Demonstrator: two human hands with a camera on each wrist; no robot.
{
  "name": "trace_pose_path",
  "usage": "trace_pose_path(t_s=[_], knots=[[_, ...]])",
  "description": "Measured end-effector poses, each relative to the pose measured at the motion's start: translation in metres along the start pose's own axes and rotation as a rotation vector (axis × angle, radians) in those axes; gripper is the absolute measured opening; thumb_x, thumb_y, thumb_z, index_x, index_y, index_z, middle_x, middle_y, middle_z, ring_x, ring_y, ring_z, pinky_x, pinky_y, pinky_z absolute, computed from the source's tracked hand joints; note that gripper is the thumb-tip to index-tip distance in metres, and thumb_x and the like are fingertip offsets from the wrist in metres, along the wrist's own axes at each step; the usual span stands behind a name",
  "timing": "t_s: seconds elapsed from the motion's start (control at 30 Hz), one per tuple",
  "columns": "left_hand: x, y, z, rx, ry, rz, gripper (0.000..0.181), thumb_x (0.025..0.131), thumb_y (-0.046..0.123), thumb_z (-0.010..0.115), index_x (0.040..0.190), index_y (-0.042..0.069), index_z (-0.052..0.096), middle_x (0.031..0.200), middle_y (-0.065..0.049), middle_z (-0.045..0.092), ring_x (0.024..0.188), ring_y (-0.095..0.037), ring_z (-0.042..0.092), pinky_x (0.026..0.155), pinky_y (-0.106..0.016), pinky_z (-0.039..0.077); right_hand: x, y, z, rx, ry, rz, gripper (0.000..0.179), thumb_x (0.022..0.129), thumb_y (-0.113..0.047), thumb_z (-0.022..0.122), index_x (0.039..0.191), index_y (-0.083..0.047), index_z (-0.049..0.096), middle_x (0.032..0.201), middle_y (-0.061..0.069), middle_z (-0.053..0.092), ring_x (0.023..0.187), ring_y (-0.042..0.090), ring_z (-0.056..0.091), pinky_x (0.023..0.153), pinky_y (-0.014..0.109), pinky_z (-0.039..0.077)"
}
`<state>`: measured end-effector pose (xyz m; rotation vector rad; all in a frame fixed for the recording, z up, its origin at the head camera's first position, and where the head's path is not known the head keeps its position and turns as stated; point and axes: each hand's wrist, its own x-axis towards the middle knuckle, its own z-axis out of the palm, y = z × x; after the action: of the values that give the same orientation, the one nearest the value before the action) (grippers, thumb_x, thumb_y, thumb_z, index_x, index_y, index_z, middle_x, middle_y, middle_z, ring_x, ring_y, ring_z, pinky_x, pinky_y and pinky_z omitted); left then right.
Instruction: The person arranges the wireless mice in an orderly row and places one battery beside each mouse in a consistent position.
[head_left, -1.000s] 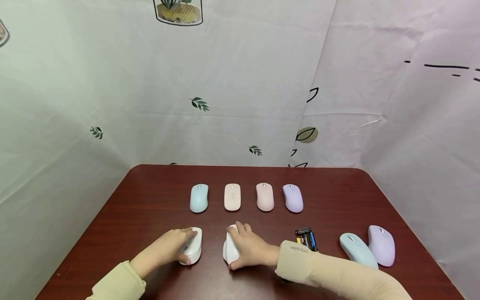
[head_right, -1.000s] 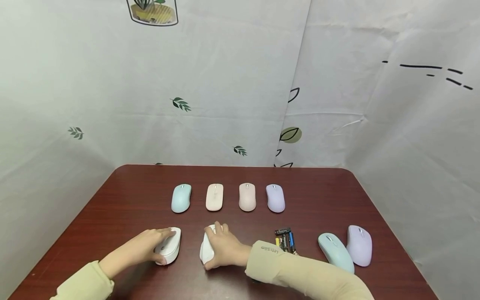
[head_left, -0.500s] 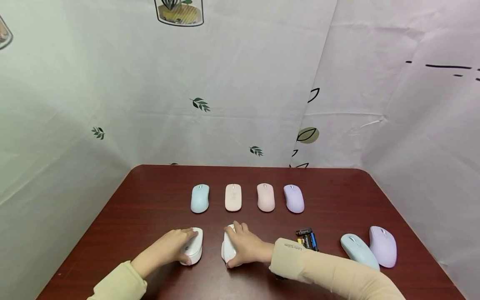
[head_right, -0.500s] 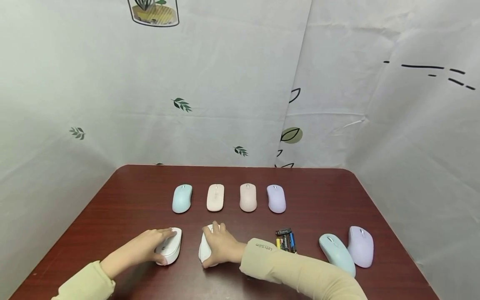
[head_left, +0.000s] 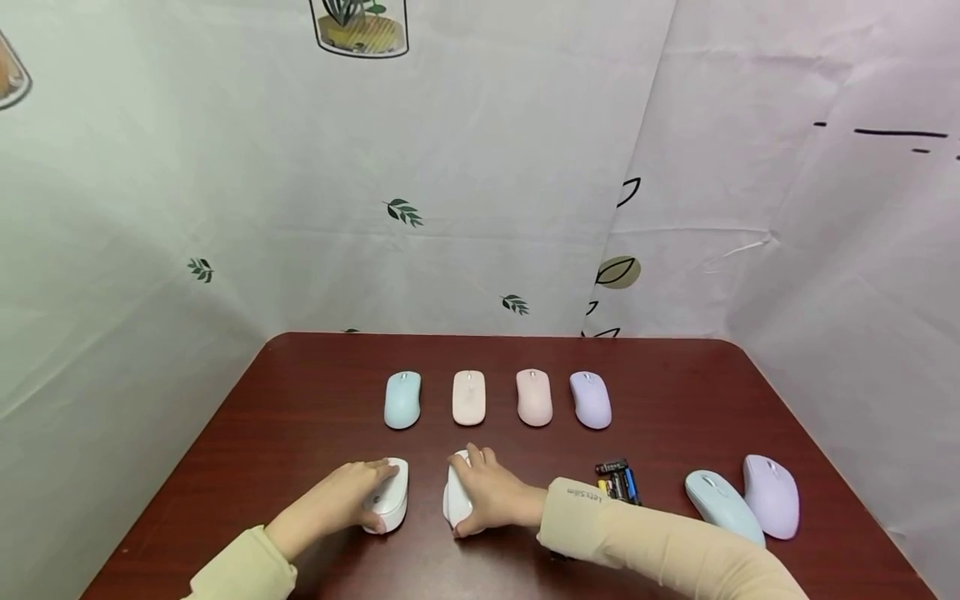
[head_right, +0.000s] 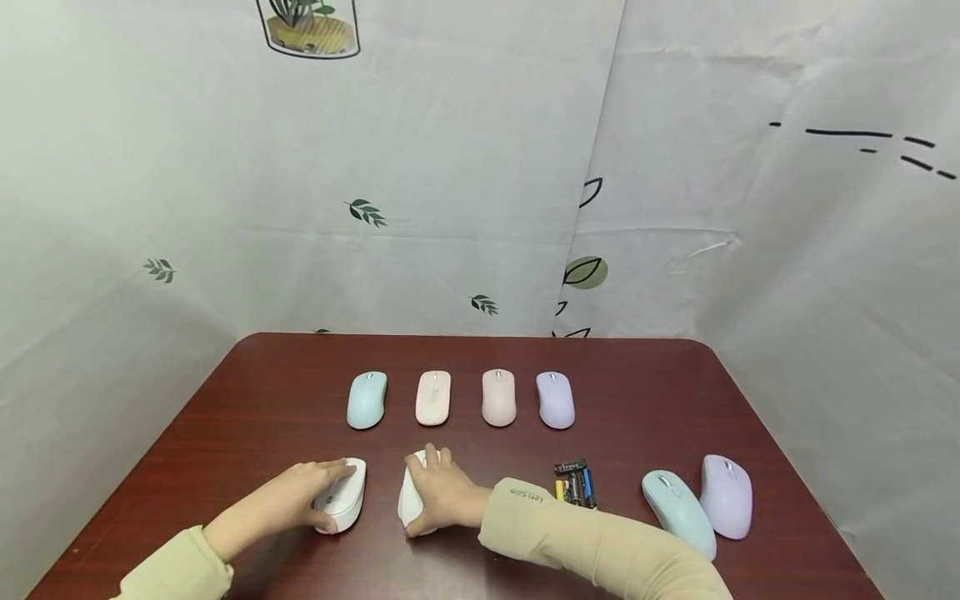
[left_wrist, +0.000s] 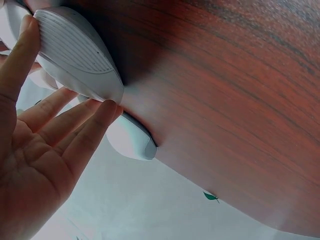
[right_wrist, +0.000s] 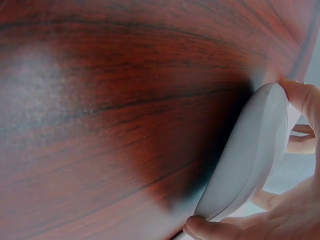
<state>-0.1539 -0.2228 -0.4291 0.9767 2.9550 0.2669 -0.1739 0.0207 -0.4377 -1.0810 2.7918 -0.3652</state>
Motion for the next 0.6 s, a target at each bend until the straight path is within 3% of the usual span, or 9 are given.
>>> trace_pose_path(t_s=[0.6], knots=[[0.0015, -0.0003, -0.0014, -0.007, -0.015, -0.010, 0.070, 0.060, 0.032, 0.085, 0.114, -0.006, 0.061, 0.113, -0.021, 0.065, 0.099, -0.033, 0.064, 0.081, -0.043, 0.051, 0.0012, -0.0004, -0.0022, 0.000, -0.092, 0.058, 0.091, 0.062, -0.043, 0.084, 0.132, -0.009, 0.039, 0.133, 0.023, 0.044, 0.113, 0.033, 0.048, 0.075, 0.032, 0.052]])
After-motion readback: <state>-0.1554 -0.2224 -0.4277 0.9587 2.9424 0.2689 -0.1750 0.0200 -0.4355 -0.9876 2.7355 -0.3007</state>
